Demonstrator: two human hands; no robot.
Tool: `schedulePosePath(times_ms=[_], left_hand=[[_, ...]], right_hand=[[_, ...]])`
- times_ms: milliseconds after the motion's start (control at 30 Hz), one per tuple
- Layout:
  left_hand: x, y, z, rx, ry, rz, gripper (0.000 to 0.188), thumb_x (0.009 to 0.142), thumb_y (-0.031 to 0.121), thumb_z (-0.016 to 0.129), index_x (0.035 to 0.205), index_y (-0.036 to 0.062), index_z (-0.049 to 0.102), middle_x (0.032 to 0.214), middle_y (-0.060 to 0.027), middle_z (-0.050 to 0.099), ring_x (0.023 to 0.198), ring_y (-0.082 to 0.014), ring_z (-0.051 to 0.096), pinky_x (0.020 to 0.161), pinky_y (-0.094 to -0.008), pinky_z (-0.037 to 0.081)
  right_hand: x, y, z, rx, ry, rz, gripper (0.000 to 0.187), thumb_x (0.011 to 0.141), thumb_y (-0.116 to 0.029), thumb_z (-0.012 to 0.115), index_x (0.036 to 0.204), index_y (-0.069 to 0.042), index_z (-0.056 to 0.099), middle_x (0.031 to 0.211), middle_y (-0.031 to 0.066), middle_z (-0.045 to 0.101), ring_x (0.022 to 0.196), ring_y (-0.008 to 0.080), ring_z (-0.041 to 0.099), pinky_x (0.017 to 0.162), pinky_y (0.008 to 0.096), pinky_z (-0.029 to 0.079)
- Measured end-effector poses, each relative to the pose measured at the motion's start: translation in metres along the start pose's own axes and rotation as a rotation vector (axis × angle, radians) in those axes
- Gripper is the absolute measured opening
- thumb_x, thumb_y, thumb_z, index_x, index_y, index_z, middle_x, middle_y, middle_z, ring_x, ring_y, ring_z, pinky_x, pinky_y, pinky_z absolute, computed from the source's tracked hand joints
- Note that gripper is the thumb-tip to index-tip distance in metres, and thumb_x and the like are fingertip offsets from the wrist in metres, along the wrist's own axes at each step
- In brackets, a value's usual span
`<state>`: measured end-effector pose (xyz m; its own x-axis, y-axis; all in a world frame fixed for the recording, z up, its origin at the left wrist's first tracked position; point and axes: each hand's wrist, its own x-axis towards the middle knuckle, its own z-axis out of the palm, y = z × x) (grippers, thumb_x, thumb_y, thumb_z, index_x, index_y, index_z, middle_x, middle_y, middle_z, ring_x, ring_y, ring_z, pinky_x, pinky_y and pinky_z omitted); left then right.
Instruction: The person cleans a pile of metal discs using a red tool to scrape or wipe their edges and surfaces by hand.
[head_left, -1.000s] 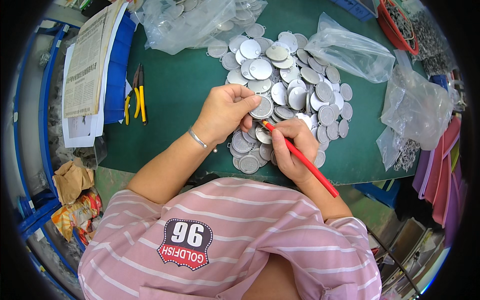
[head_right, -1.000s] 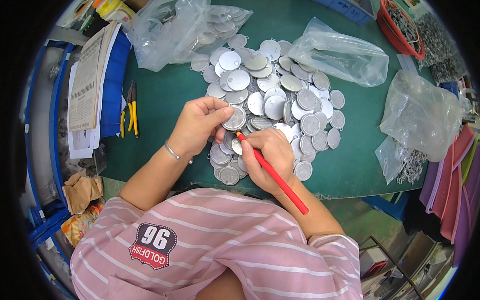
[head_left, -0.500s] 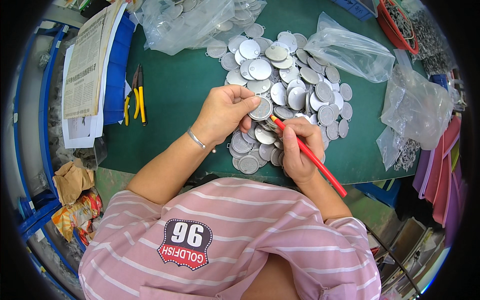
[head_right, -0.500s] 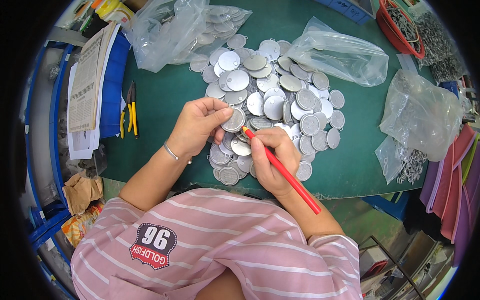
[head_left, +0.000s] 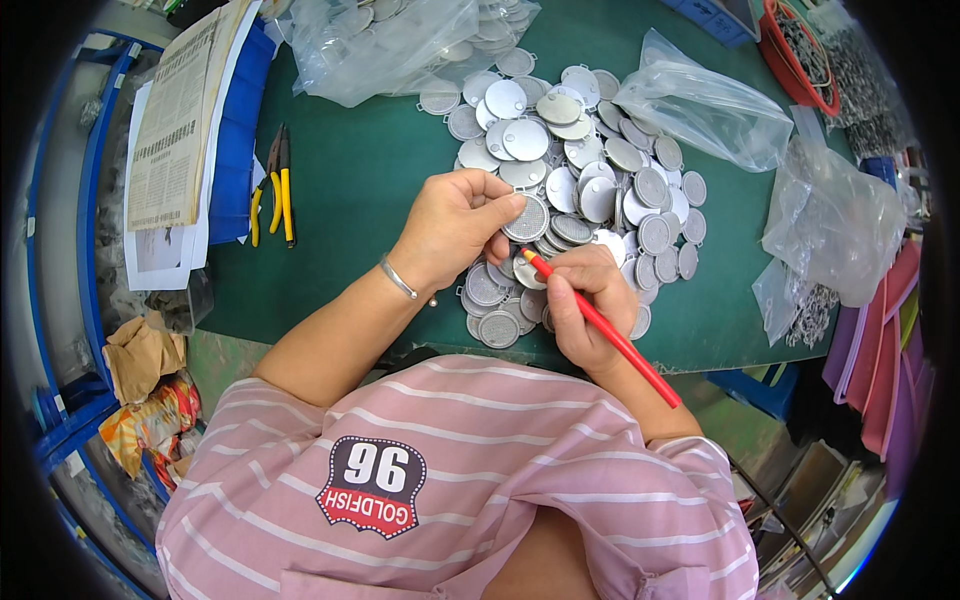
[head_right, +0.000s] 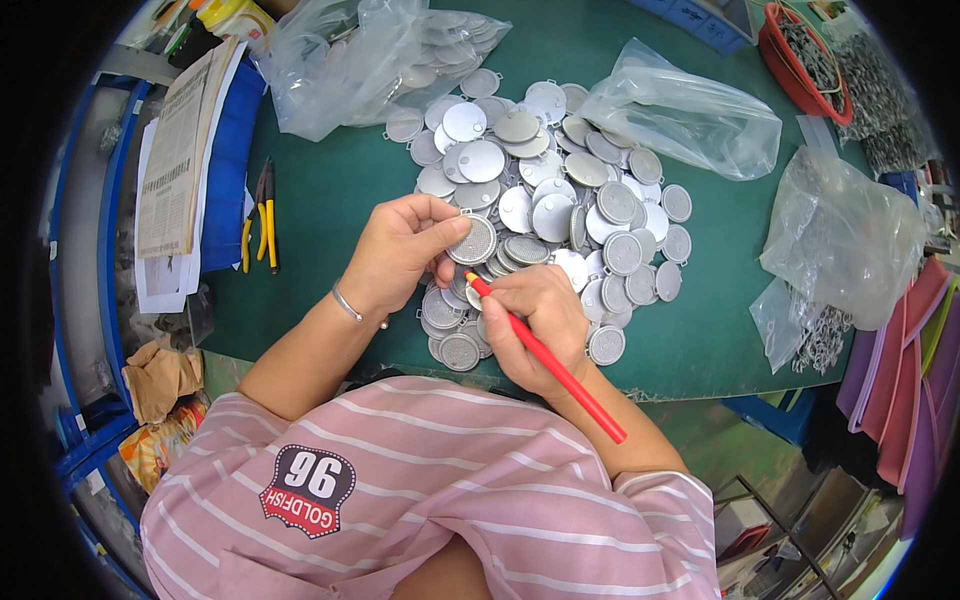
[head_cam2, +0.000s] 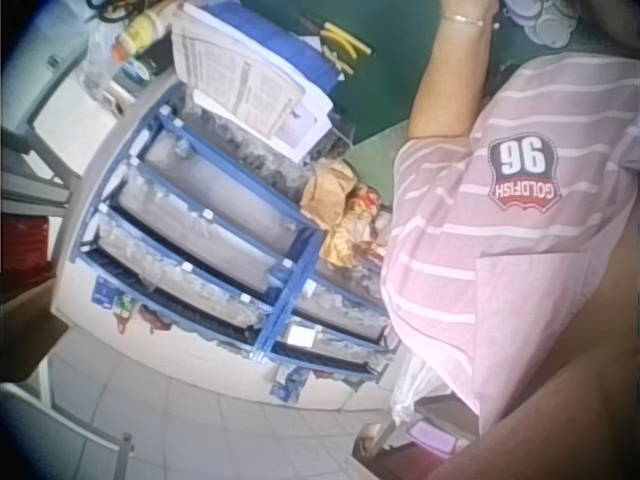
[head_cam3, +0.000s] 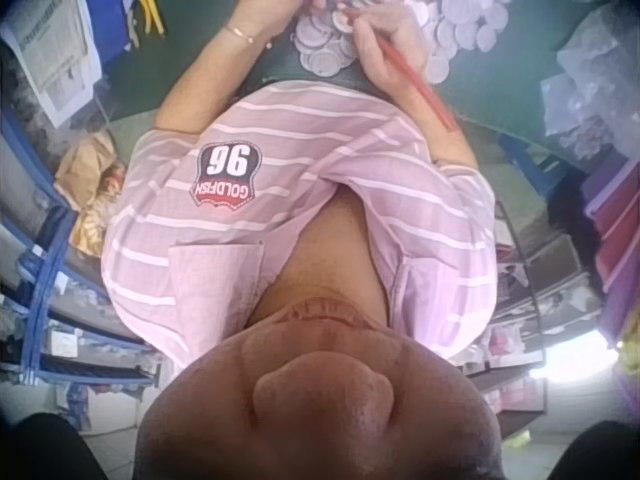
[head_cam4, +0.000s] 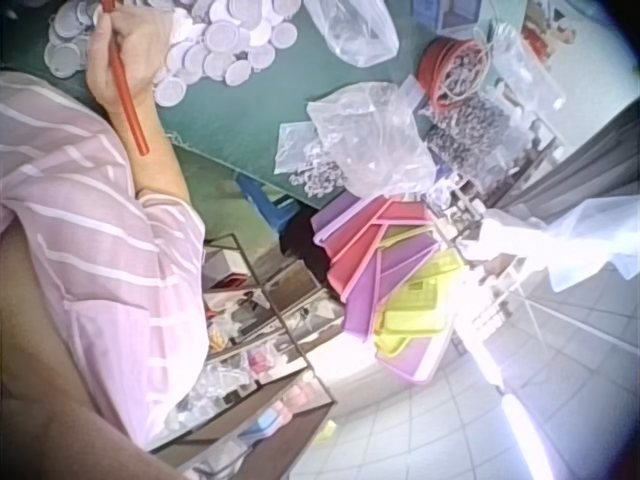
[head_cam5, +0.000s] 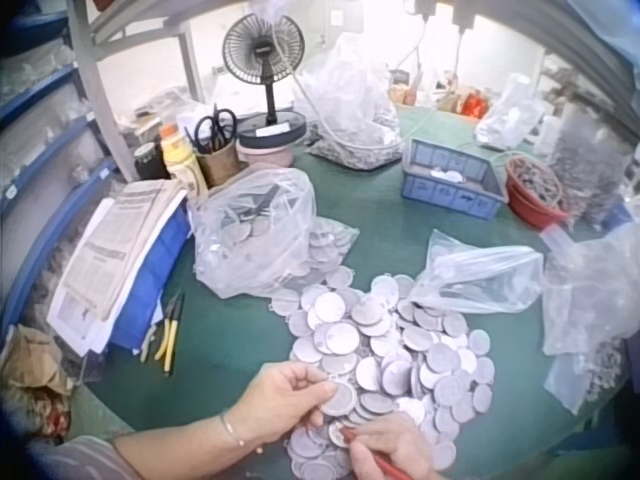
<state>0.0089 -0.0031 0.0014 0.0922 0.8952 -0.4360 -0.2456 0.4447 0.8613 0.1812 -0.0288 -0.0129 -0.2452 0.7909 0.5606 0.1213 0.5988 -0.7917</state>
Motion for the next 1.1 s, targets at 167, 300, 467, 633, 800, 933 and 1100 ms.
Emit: schedulePosePath(times_ms=[167, 300, 467, 633, 800, 933, 1100], left_hand=[[0.000, 0.000, 0.000, 0.023, 0.003, -0.009, 0.012, 0.081, 0.010, 0.062, 0.083, -0.0004, 0.055, 0.067, -0.0039, 0.057, 0.045, -0.0073, 0.051, 0.039, -0.0192, 0.042], [0.000, 0.001, 0.000, 0.025, 0.004, -0.013, 0.013, 0.081, 0.010, 0.063, 0.082, -0.0003, 0.055, 0.066, -0.0038, 0.057, 0.045, -0.0076, 0.052, 0.040, -0.0195, 0.043], [0.000, 0.002, -0.001, -0.054, -0.006, -0.039, 0.014, 0.080, 0.011, 0.063, 0.083, -0.0009, 0.056, 0.068, -0.0053, 0.059, 0.047, -0.0096, 0.055, 0.042, -0.0203, 0.046], [0.000, 0.003, -0.001, -0.114, -0.009, -0.054, 0.017, 0.084, 0.012, 0.058, 0.086, -0.0049, 0.057, 0.069, -0.0089, 0.060, 0.052, -0.0146, 0.060, 0.045, -0.0231, 0.050], [-0.003, 0.005, -0.006, -0.167, -0.115, -0.041, 0.019, 0.087, 0.015, 0.054, 0.087, -0.0039, 0.057, 0.071, -0.0089, 0.061, 0.061, -0.0150, 0.062, 0.052, -0.0233, 0.051], [-0.013, 0.012, -0.003, -0.139, -0.151, 0.029, 0.015, 0.086, 0.013, 0.055, 0.087, -0.0016, 0.057, 0.071, -0.0071, 0.060, 0.059, -0.0119, 0.058, 0.053, -0.0223, 0.048], [-0.008, 0.011, -0.003, -0.073, -0.064, 0.166, 0.010, 0.085, 0.009, 0.055, 0.090, 0.0015, 0.052, 0.075, -0.0025, 0.053, 0.060, -0.0079, 0.050, 0.053, -0.0209, 0.044]], right_hand=[[0.005, 0.000, 0.004, -0.041, -0.019, -0.057, 0.015, 0.072, 0.004, 0.063, 0.080, -0.002, 0.051, 0.071, 0.0113, 0.060, 0.058, 0.0224, 0.054, 0.055, 0.0309, 0.039], [0.006, 0.001, 0.004, -0.060, -0.039, -0.067, 0.015, 0.072, 0.003, 0.063, 0.081, -0.002, 0.051, 0.073, 0.0114, 0.060, 0.058, 0.0225, 0.054, 0.055, 0.0308, 0.038], [-0.001, 0.005, 0.006, 0.021, 0.039, -0.016, 0.017, 0.073, 0.004, 0.063, 0.086, 0.000, 0.053, 0.078, 0.0131, 0.061, 0.065, 0.0241, 0.056, 0.060, 0.0315, 0.042], [0.013, 0.001, 0.004, -0.162, 0.052, -0.012, 0.026, 0.071, 0.003, 0.066, 0.094, 0.000, 0.054, 0.090, 0.0146, 0.062, 0.077, 0.0273, 0.057, 0.070, 0.0334, 0.046], [0.023, 0.000, 0.006, -0.187, 0.001, 0.056, 0.028, 0.069, 0.003, 0.067, 0.094, -0.001, 0.055, 0.091, 0.0133, 0.062, 0.077, 0.0284, 0.058, 0.070, 0.0341, 0.046], [0.022, -0.003, 0.002, 0.034, 0.116, 0.314, 0.013, 0.082, 0.001, 0.058, 0.094, -0.001, 0.052, 0.086, 0.0114, 0.062, 0.068, 0.0141, 0.060, 0.060, 0.0235, 0.048], [0.033, -0.013, -0.005, 0.384, 0.145, 0.573, 0.010, 0.086, 0.002, 0.051, 0.094, -0.001, 0.046, 0.087, 0.0100, 0.061, 0.070, 0.0091, 0.059, 0.061, 0.0195, 0.048]])
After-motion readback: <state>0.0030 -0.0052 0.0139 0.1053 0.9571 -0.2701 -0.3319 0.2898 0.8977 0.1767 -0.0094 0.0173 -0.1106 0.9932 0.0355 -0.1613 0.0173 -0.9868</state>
